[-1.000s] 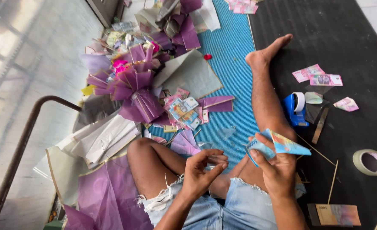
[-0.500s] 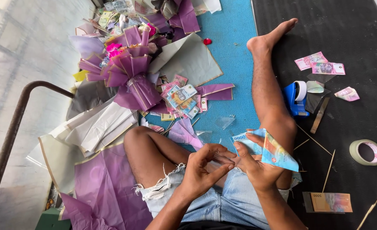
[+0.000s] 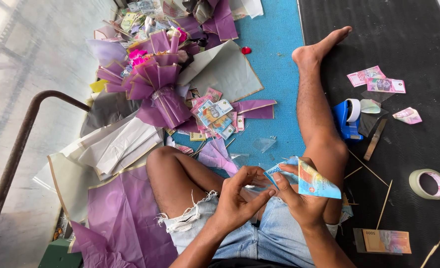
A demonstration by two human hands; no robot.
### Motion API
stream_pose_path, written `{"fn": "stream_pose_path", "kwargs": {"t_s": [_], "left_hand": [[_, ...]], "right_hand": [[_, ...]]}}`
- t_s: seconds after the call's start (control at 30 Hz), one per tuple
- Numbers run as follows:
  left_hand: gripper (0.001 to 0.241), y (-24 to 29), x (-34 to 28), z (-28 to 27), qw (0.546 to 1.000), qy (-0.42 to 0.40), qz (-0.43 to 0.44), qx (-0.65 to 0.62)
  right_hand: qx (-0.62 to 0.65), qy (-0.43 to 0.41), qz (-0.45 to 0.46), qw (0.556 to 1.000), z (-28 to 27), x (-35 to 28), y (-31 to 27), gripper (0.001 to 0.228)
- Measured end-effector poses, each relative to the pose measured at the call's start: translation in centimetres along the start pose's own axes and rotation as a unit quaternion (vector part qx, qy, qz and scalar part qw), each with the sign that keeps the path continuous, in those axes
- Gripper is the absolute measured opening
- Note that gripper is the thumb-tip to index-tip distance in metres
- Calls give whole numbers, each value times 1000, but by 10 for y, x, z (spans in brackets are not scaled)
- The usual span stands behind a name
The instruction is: Preparing a money bouquet by inserting banknotes into individual protective plastic sleeves.
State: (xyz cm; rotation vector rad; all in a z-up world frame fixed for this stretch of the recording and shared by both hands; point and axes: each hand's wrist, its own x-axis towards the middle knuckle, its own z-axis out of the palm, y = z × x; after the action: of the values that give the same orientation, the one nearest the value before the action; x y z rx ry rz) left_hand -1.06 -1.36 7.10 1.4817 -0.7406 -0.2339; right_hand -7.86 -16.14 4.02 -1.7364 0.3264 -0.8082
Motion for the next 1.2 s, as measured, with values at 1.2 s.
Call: {"fn": "stream_pose_path", "kwargs": {"t_s": [1.2], "left_hand": [[32, -6, -3, -4, 996, -35, -87, -9]], "right_hand": [[24, -206, -9, 978, -27, 28, -15, 21]]}}
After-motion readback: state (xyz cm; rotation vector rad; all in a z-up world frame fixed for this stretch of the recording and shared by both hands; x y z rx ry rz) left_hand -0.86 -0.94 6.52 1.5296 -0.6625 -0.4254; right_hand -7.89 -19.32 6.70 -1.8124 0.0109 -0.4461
